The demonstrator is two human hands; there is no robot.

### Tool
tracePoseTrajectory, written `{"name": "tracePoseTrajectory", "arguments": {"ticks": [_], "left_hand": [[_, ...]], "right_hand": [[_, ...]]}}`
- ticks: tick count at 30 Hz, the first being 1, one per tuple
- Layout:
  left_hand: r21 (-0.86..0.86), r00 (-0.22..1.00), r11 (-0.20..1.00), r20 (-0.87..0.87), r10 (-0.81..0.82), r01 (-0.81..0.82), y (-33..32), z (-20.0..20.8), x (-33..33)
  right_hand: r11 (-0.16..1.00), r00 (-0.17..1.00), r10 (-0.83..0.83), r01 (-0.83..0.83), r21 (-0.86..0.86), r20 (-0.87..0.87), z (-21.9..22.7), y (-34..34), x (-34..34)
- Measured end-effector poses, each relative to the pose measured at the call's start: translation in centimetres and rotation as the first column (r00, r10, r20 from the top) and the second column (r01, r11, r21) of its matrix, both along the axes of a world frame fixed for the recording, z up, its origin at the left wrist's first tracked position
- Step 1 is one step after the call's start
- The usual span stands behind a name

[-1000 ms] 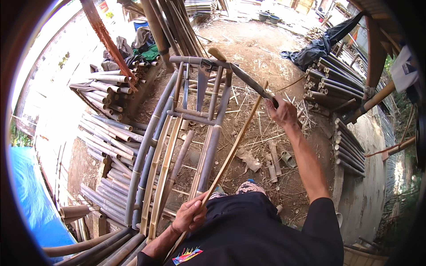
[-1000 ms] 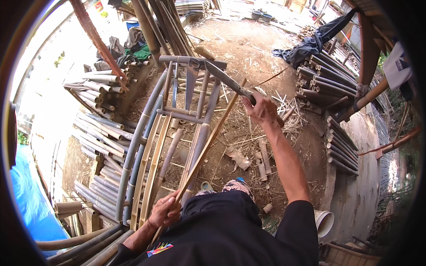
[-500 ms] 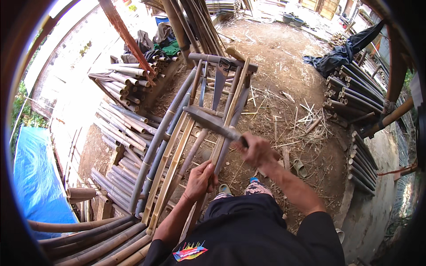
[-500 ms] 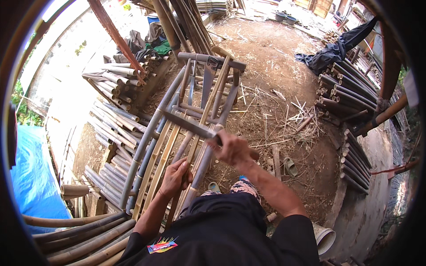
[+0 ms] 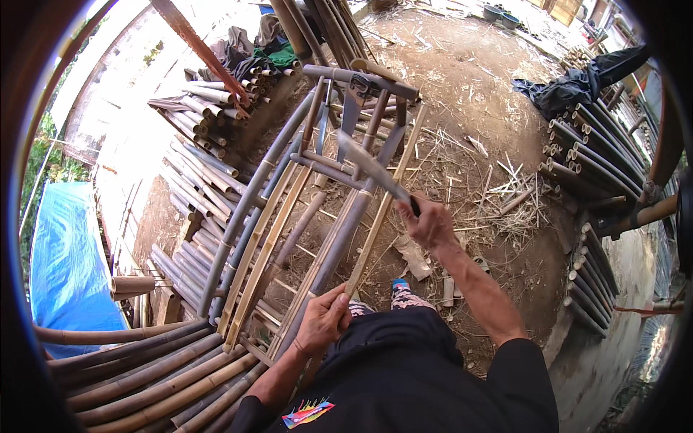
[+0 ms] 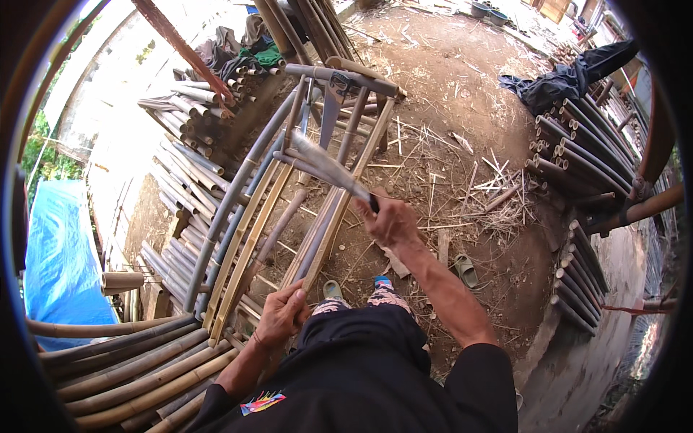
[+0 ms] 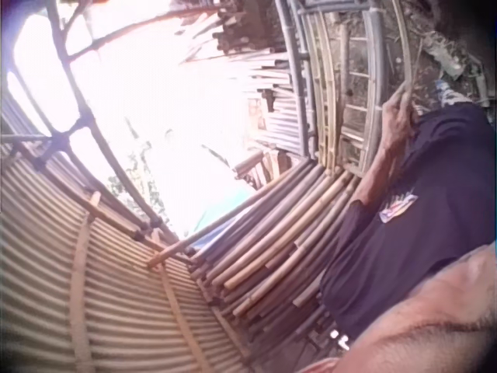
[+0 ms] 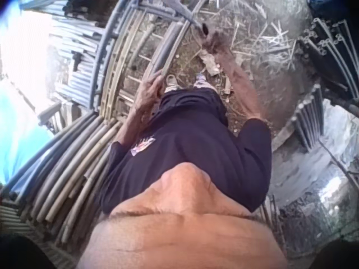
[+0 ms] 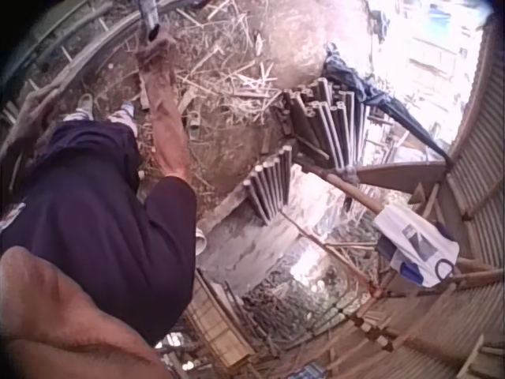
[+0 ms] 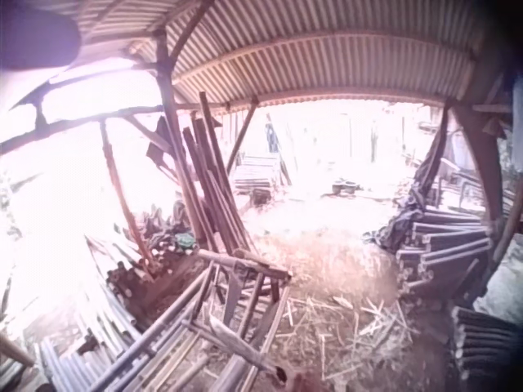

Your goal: The person uses a large knife to shave and smooth the edges of long bamboo strips, frequently turning the strips over and repeating the shaving motion by hand.

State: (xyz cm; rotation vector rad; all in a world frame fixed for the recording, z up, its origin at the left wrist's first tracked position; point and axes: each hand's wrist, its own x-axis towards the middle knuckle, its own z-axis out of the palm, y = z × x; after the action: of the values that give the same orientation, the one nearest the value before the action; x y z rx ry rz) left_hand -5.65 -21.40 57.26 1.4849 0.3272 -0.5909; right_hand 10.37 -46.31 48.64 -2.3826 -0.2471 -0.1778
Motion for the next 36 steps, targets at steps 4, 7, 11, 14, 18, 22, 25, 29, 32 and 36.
{"name": "tracePoseTrajectory", "arguments": {"ticks": [4,7,11,14,18,22,25,29,32,36], "left_hand": [[0.04,0.999,0.998,-0.011,-0.04,0.04,-1.6,0.8,-1.9],[0.082,0.992,0.992,-0.09,-0.085,0.092,-1.9,1.7,-3.6],[-0.018,0.996,0.996,-0.027,-0.086,0.085,2.9,2.2,-10.3],[0.566,0.945,0.822,0.234,-0.228,0.059,5.6,1.0,-7.6],[0.614,0.611,0.594,0.753,-0.242,-0.521,5.6,-2.9,3.3],[0.434,0.786,0.781,0.607,0.114,-0.449,3.4,-4.8,10.5],[-0.232,0.696,0.837,0.469,0.543,-0.496,-1.1,-6.0,10.7],[-0.408,0.866,0.784,-0.035,0.498,-0.467,-3.8,-6.7,8.6],[0.251,0.969,0.951,0.118,-0.215,0.181,-4.1,-0.7,6.4],[0.869,0.755,0.492,0.361,-0.547,-0.059,-1.5,-1.9,4.5]], "right_hand": [[0.998,1.0,0.011,-0.01,-0.064,0.014,-3.1,-3.8,2.1],[0.98,0.97,-0.196,0.187,-0.071,-0.142,-2.6,-9.5,5.8],[0.784,0.802,-0.498,0.579,0.224,-0.33,-4.1,-20.2,9.5],[0.632,0.862,-0.244,0.488,0.602,-0.444,-2.4,-17.1,8.1],[0.553,0.751,0.1,0.503,0.664,-0.652,-2.1,-4.0,1.4],[0.407,0.557,0.473,0.549,0.73,-0.683,-2.3,5.7,-4.6],[0.188,0.649,0.338,0.664,0.724,-0.682,-2.4,8.4,-3.3],[0.008,0.749,0.112,0.657,0.754,-0.653,-1.9,7.9,1.0],[0.202,0.811,0.001,0.572,0.795,-0.585,-2.2,3.8,2.7],[0.39,0.882,-0.04,0.447,0.805,-0.47,-1.3,-0.5,5.3]]}}
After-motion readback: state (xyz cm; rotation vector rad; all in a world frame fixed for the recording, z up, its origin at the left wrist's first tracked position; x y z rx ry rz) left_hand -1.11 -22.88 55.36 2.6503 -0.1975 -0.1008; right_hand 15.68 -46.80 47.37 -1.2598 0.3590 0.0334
